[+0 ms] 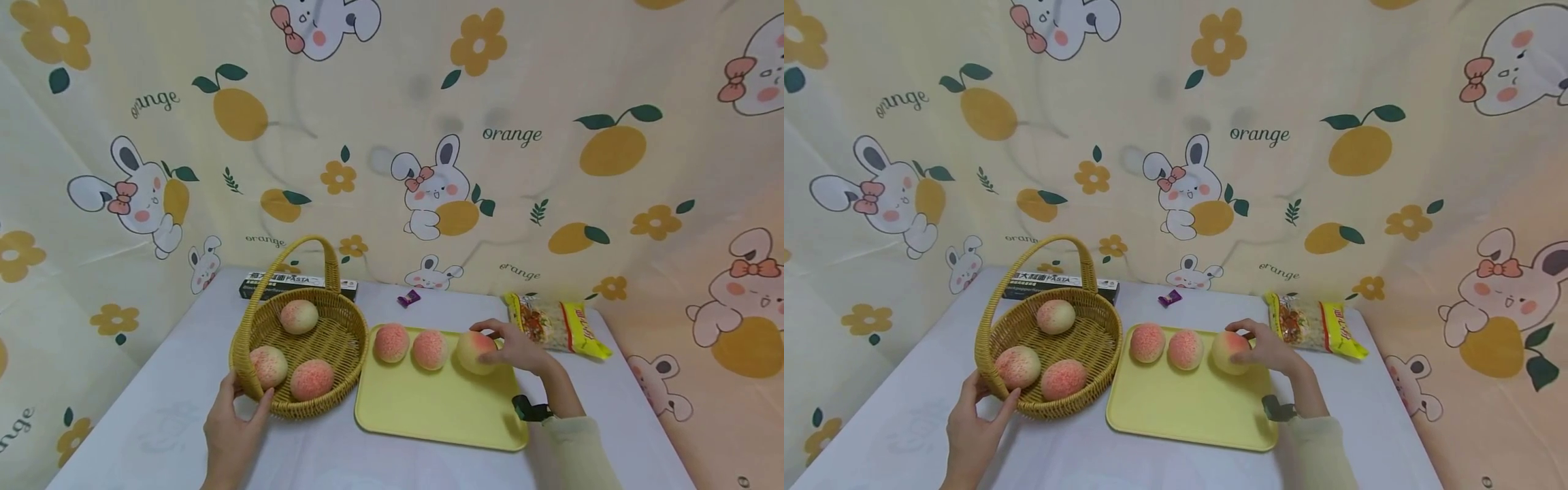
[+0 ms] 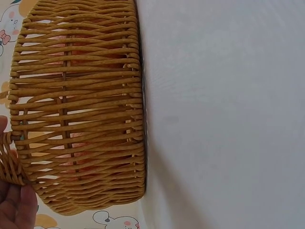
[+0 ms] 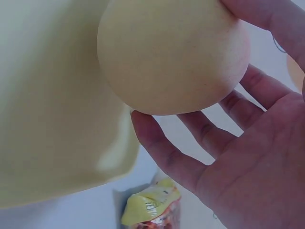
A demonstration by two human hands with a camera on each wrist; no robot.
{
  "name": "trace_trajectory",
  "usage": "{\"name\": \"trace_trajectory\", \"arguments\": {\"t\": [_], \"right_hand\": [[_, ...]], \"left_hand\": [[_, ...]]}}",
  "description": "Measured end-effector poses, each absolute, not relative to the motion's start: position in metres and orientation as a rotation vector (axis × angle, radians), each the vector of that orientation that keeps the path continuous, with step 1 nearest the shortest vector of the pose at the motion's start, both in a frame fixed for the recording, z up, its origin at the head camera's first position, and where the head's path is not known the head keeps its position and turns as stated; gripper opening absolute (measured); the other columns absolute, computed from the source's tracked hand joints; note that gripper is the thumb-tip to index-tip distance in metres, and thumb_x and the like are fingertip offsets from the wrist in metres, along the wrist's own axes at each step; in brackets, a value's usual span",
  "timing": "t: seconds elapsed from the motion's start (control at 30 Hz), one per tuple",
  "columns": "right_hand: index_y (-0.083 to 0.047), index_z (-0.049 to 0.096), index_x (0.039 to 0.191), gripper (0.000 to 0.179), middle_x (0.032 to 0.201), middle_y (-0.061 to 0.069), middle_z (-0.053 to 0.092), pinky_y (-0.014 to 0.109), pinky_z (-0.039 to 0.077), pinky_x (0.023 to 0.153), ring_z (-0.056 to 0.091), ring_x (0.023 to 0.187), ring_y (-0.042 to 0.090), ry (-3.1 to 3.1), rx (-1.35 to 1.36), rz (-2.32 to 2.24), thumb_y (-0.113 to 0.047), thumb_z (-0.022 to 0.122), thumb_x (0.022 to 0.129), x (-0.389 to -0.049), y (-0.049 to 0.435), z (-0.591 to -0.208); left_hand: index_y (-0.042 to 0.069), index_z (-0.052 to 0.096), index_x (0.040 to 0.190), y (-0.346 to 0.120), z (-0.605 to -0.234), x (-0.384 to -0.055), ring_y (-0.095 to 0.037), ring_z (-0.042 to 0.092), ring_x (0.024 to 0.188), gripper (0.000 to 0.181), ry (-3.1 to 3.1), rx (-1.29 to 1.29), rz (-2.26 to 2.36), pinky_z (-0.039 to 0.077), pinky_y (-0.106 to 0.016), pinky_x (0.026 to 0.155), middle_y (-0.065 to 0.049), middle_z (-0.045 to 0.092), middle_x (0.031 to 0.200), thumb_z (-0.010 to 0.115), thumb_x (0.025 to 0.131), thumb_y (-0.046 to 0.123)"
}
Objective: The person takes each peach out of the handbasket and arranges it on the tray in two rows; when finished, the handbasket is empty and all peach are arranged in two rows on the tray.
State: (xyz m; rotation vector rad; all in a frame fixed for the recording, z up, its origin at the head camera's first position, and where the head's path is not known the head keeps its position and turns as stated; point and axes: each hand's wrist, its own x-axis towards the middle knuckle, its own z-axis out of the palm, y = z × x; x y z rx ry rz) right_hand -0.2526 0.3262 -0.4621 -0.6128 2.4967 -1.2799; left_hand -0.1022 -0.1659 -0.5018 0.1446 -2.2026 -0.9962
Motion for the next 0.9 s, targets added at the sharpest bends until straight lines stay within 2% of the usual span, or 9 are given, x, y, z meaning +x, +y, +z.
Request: {"name": "trace_trajectory", "arguments": {"t": [0.23, 0.5, 0.7, 0.9], "right_hand": [[-0.001, 0.058, 0.132, 0.056, 0.132, 0.017, 0.057, 0.049, 0.046, 0.092, 0.054, 0.114, 0.036, 2.498, -0.584, -1.285, -0.020, 0.079, 0.084, -0.2473, 0.3257, -0.4675], [-0.002, 0.057, 0.133, 0.057, 0.133, 0.016, 0.057, 0.051, 0.044, 0.096, 0.052, 0.117, 0.036, 2.508, -0.555, -1.271, -0.020, 0.079, 0.083, -0.2479, 0.3268, -0.4713], [-0.001, 0.055, 0.135, 0.058, 0.133, 0.016, 0.056, 0.051, 0.044, 0.097, 0.052, 0.117, 0.036, 2.485, -0.516, -1.266, -0.020, 0.078, 0.085, -0.2467, 0.3249, -0.4656], [-0.001, 0.054, 0.135, 0.057, 0.133, 0.016, 0.057, 0.050, 0.044, 0.097, 0.051, 0.117, 0.036, 2.486, -0.544, -1.243, -0.019, 0.076, 0.086, -0.2433, 0.3266, -0.4669]], "left_hand": [[-0.002, 0.055, 0.127, -0.1666, -0.5021, -0.1015, -0.009, 0.056, 0.092, 0.060, -2.200, 0.150, -1.004, 0.038, -0.013, 0.083, -0.010, 0.066, 0.098, 0.085, 0.075, 0.003], [-0.004, 0.055, 0.126, -0.1646, -0.5013, -0.1009, -0.019, 0.059, 0.090, 0.060, -2.187, 0.159, -1.001, 0.038, -0.013, 0.082, -0.011, 0.066, 0.095, 0.085, 0.074, 0.001], [-0.002, 0.056, 0.125, -0.1647, -0.5032, -0.1006, -0.008, 0.056, 0.090, 0.060, -2.185, 0.188, -0.988, 0.040, -0.017, 0.081, -0.010, 0.067, 0.095, 0.086, 0.073, 0.003], [-0.002, 0.057, 0.126, -0.1648, -0.5036, -0.1021, -0.006, 0.055, 0.091, 0.060, -2.190, 0.190, -1.002, 0.039, -0.016, 0.082, -0.010, 0.067, 0.096, 0.087, 0.074, 0.003]]}}
